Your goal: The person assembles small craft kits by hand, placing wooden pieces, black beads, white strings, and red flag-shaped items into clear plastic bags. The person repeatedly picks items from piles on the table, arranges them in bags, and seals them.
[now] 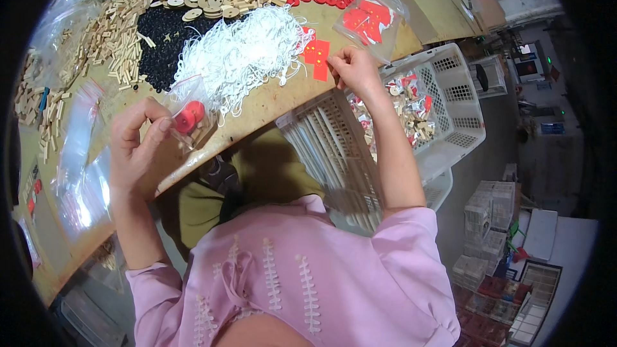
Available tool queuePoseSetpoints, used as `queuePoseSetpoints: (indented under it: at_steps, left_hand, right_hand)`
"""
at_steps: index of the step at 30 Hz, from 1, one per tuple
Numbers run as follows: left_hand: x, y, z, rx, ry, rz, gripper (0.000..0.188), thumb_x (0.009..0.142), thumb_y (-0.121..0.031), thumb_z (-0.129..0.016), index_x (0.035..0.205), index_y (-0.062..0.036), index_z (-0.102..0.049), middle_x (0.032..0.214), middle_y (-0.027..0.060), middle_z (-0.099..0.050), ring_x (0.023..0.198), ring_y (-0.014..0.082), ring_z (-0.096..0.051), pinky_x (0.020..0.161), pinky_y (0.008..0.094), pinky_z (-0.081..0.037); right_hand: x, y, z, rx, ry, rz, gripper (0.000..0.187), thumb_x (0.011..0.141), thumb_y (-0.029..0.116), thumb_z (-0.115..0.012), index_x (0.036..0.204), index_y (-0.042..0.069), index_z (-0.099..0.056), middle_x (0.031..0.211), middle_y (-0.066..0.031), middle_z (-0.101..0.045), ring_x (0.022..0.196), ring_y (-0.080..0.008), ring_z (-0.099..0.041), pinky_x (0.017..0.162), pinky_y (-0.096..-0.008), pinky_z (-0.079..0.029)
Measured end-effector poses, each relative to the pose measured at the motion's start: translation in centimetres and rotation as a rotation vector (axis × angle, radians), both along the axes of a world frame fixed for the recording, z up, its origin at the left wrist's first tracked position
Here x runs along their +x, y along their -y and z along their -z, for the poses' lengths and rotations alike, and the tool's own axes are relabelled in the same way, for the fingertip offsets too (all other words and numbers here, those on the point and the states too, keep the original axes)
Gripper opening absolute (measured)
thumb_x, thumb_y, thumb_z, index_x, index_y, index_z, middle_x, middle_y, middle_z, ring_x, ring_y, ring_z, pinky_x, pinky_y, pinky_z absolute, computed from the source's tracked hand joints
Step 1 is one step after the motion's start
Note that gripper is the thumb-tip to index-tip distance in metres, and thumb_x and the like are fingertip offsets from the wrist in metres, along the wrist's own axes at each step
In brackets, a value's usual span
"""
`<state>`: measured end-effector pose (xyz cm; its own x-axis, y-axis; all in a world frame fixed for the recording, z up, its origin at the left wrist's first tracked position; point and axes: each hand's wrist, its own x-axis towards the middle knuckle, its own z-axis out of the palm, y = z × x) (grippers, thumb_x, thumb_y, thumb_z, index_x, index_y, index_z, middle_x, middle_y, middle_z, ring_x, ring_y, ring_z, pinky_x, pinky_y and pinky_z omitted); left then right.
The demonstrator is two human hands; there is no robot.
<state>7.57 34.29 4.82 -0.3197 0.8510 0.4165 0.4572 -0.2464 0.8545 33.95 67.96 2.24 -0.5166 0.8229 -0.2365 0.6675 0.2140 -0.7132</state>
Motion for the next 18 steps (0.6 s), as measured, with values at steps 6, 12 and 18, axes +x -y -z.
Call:
queuePoseSetpoints:
  at_steps: [6, 12, 18]
  left_hand:
    - [0.0, 0.1, -0.1, 0.012, -0.011, 0.022, 0.012, 0.093, -0.008, -0.068, 0.086, 0.0015, -0.067, 0.075, 0.0064, -0.064, 0.066, 0.0156, -0.060, 0.062, 0.0282, -0.045]
    - [0.3, 0.2, -0.3, -0.006, 0.001, 0.013, 0.011, 0.093, -0.007, -0.069, 0.086, 0.0018, -0.068, 0.075, 0.0060, -0.064, 0.068, 0.0147, -0.061, 0.064, 0.0278, -0.046]
    - [0.4, 0.1, -0.2, -0.023, -0.008, 0.010, 0.011, 0.093, -0.007, -0.069, 0.086, 0.0017, -0.068, 0.075, 0.0058, -0.065, 0.068, 0.0140, -0.062, 0.064, 0.0274, -0.047]
  right_hand:
    - [1.4, 3.0, -0.9, 0.687, 0.058, -0.478, 0.045, 0.085, 0.024, -0.083, 0.121, 0.000, -0.068, 0.120, -0.0138, -0.066, 0.111, -0.0310, -0.065, 0.095, -0.0402, -0.053]
    - [2.3, 4.6, -1.1, 0.676, 0.040, -0.601, 0.044, 0.082, 0.021, -0.085, 0.116, 0.001, -0.067, 0.119, -0.0136, -0.065, 0.111, -0.0296, -0.064, 0.096, -0.0389, -0.053]
    - [2.5, 3.8, -0.6, 0.560, 0.004, -0.627, 0.051, 0.076, 0.013, -0.087, 0.120, 0.003, -0.063, 0.101, -0.0139, -0.064, 0.093, -0.0315, -0.065, 0.085, -0.0405, -0.054]
